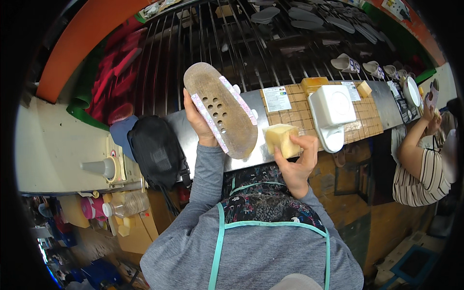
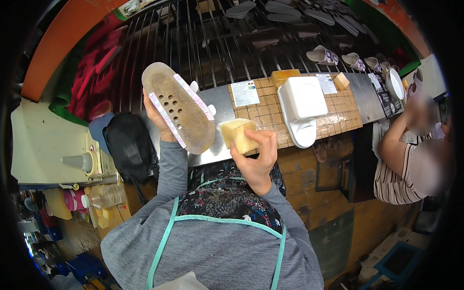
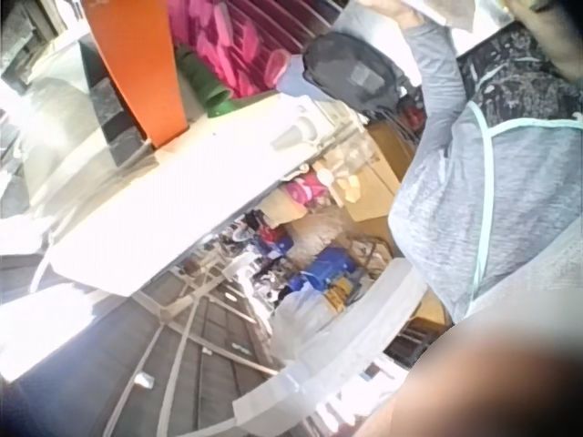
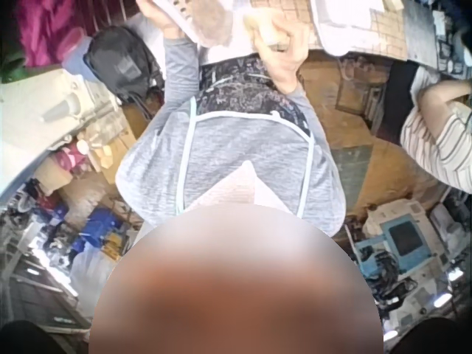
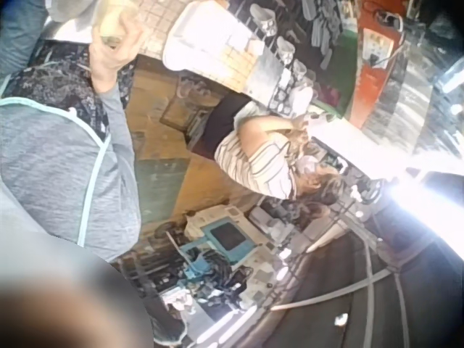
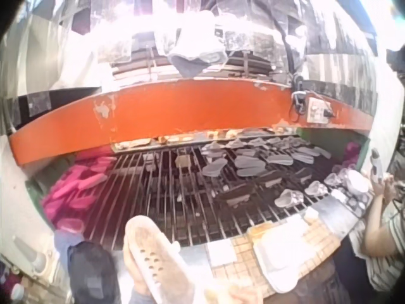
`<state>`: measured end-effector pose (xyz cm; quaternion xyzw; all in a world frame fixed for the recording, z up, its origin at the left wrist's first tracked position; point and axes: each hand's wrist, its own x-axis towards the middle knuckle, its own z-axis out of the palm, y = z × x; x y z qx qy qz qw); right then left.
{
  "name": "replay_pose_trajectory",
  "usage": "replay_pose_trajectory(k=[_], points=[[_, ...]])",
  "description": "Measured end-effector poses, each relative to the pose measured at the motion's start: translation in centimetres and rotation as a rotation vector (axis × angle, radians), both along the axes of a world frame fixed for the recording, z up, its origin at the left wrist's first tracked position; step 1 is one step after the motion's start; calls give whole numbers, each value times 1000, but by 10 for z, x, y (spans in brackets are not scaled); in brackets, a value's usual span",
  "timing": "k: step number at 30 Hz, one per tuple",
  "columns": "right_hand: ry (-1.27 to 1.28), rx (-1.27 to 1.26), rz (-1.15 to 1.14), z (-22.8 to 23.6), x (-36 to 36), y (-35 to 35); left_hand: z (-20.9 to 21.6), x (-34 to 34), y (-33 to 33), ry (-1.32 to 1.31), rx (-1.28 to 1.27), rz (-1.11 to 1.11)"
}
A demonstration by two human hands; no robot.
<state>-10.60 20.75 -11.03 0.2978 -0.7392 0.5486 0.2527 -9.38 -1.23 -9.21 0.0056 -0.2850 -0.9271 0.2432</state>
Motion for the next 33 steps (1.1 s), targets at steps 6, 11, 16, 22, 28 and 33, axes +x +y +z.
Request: replay_pose_trajectory(k=[6,11,16,22,28,33], points=[[-38,20,67,-3,7,-4,-4,1,4,-48,20,61],[57,21,-11,0,4,2,2,6,4,-20,-56,4],[240,-22,33,26,-21,-12,3,-8,25,-216,-296,134],[268,243,117,41,-33,-16,4,-18,21,-173,-335,70],[119,132,209,1,0,-10,1,-13,-5,-131,-72,271],[4,-59,202,-18,16,0,2,-15,-5,-134,-88,527]])
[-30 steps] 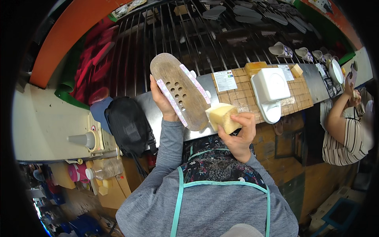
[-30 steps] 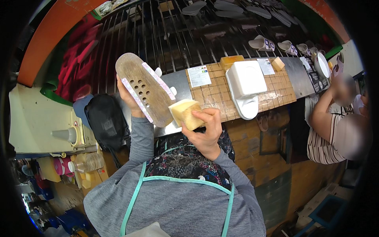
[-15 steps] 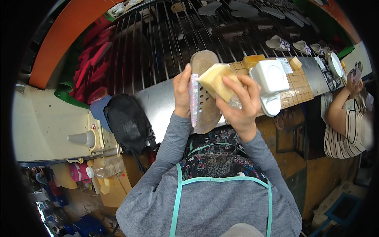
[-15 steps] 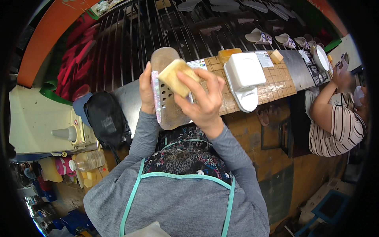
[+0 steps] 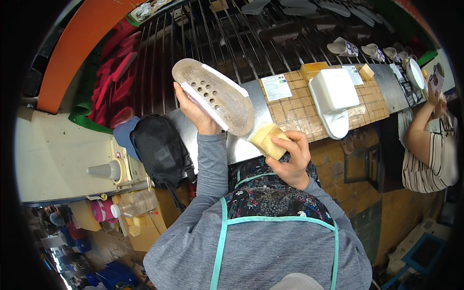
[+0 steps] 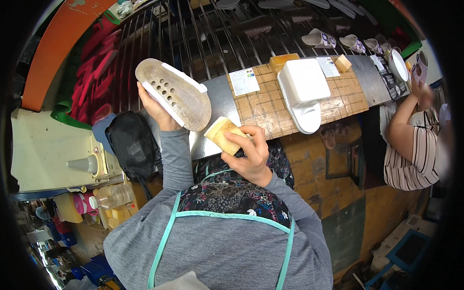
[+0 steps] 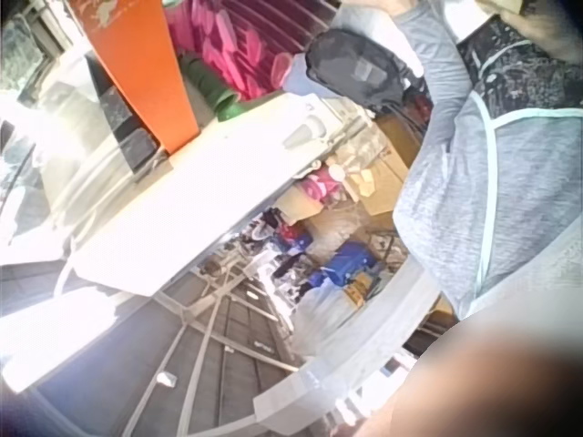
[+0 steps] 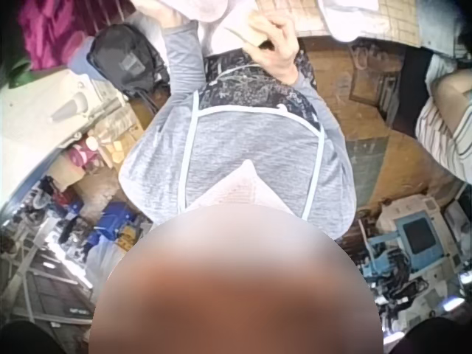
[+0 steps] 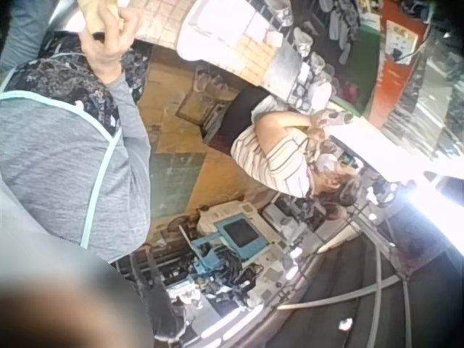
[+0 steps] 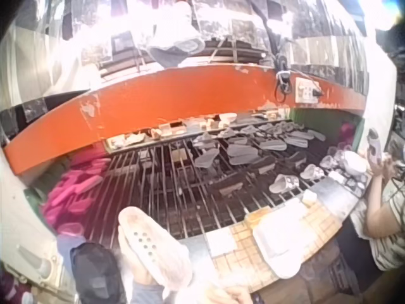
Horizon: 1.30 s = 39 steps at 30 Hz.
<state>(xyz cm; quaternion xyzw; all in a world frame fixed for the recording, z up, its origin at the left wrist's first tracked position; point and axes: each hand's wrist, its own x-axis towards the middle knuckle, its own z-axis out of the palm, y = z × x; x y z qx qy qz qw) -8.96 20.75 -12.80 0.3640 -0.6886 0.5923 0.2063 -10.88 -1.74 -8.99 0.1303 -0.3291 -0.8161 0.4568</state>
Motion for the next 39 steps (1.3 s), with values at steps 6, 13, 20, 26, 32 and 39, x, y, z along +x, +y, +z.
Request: replay_pose_trajectory(k=[6,13,20,26,32,39], points=[[162,40,100,-5,-3,-6,2,-9,12,-47,5,95],[81,-67,25,-4,-6,5,0,-8,4,-96,86,-9],[75,80,-92,24,-43,-2,-11,-12,59,-276,-96,-425],[13,-9,-243,28,-74,-6,-23,-15,87,-355,-70,-490],[-136,184,136,0,-40,6,-18,-34,45,-321,-95,-411],[-1239,-823,896,-75,-69,43,-43,-93,-4,-232,177,-145]])
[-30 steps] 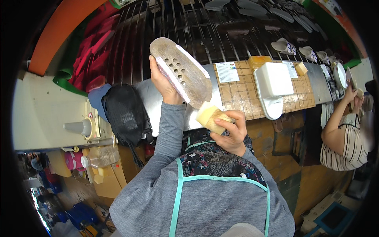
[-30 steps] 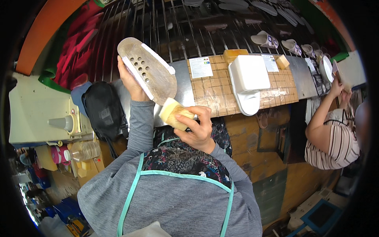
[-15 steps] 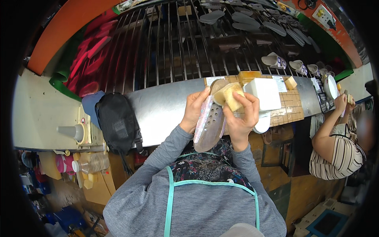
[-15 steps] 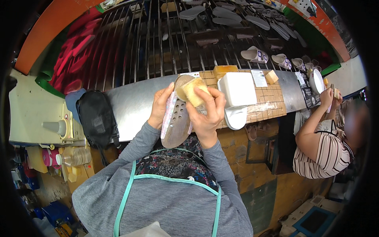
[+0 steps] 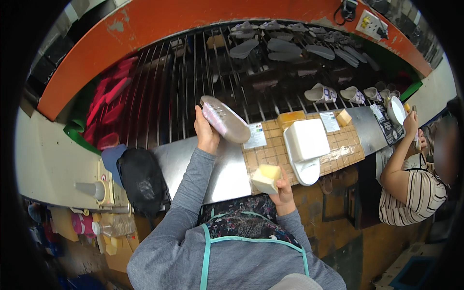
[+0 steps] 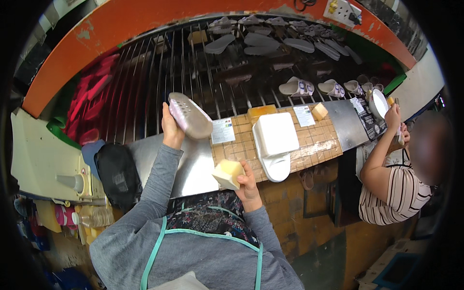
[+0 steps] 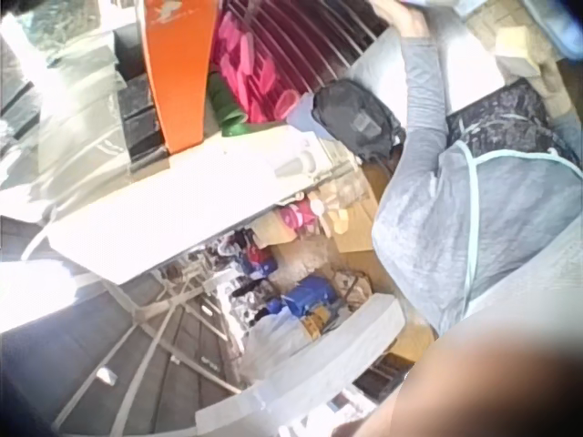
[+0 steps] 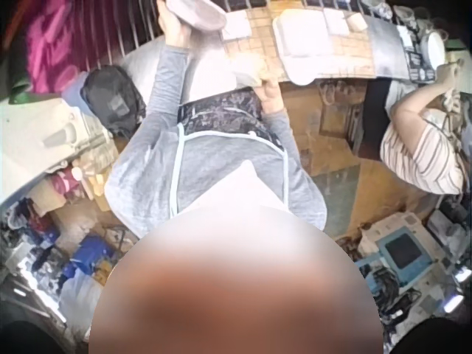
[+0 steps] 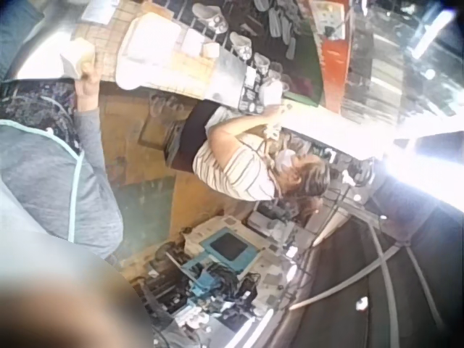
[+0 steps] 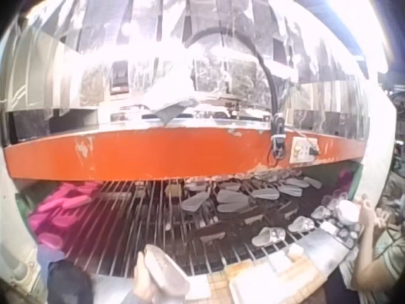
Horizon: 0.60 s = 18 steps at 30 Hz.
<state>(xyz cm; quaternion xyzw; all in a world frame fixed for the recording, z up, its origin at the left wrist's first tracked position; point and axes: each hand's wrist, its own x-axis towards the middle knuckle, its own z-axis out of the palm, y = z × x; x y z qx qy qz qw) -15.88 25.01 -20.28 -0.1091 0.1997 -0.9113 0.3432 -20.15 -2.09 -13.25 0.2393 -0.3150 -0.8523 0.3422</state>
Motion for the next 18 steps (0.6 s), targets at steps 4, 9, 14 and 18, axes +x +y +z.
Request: replay_pose_trajectory(k=[4,9,14,18], points=[[-54,-107,51,-37,-7,7,-33,-59,-3,-92,-171,-204],[52,-80,142,-44,-13,9,-72,-132,12,9,-346,-453],[79,-7,142,-39,-11,12,-94,-149,26,-902,-1124,-352],[89,-38,165,-44,-12,12,-75,-143,28,-958,-1254,-557]])
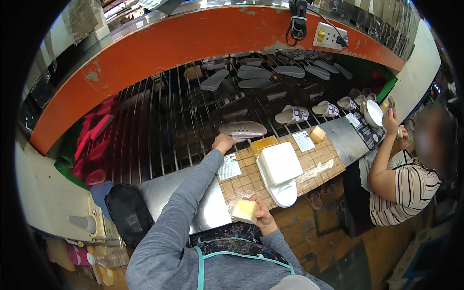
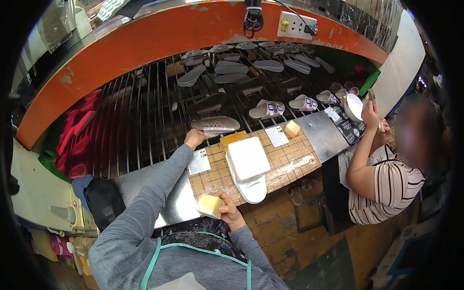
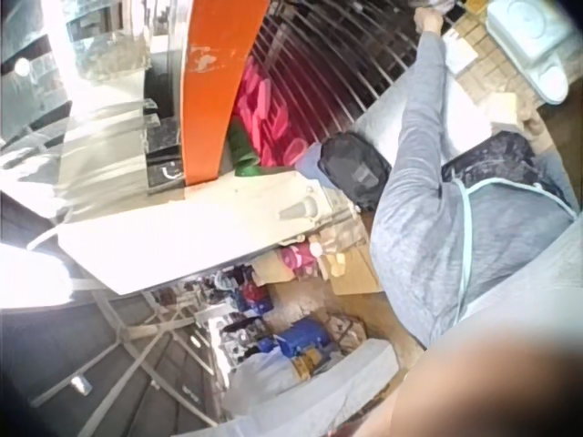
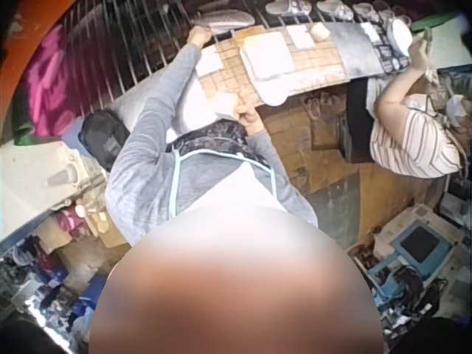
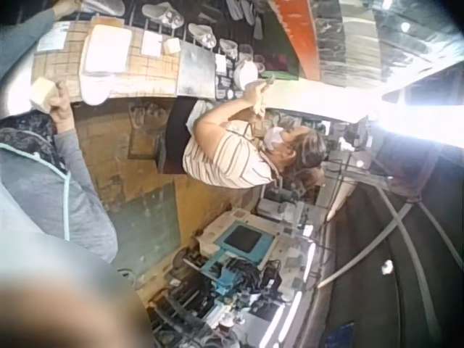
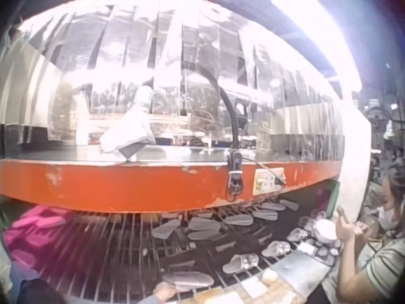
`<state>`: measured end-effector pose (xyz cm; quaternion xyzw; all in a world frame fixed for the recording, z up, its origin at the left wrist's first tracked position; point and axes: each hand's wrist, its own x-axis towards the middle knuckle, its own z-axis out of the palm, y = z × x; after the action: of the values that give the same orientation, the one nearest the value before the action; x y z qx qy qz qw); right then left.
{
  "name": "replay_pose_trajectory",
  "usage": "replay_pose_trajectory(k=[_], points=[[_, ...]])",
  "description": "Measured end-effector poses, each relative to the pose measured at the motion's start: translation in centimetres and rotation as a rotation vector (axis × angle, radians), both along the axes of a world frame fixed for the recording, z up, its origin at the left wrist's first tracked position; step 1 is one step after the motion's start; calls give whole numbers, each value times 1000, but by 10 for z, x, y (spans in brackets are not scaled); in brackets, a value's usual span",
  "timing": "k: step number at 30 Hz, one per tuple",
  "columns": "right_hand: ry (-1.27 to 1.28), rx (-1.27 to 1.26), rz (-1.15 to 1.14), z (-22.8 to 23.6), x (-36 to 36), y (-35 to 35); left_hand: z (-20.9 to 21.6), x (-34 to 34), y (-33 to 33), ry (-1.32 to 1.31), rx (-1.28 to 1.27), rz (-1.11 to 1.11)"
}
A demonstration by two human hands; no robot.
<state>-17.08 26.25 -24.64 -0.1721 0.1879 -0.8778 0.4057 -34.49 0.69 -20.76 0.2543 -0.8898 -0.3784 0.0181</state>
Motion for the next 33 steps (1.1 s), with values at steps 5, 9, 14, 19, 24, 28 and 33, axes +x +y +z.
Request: replay_pose_trajectory(k=[5,9,14,19,24,28,33], points=[[-91,-167,16,-7,0,-3,52,-12,16,-22,21,-311],[-150,-264,40,-10,0,-4,85,-65,54,56,451,-531],[-131,-269,-17,-15,1,-4,79,-139,102,-148,757,-607],[-70,-207,-25,-15,3,-4,43,-186,140,-289,906,-653],[-103,-155,-30,-14,2,-3,24,-201,151,-276,959,-487],[-92,-128,-38,-19,3,-3,51,-177,124,-105,1207,-388],[-85,-243,7,-21,1,-4,113,-63,73,215,1410,-456]])
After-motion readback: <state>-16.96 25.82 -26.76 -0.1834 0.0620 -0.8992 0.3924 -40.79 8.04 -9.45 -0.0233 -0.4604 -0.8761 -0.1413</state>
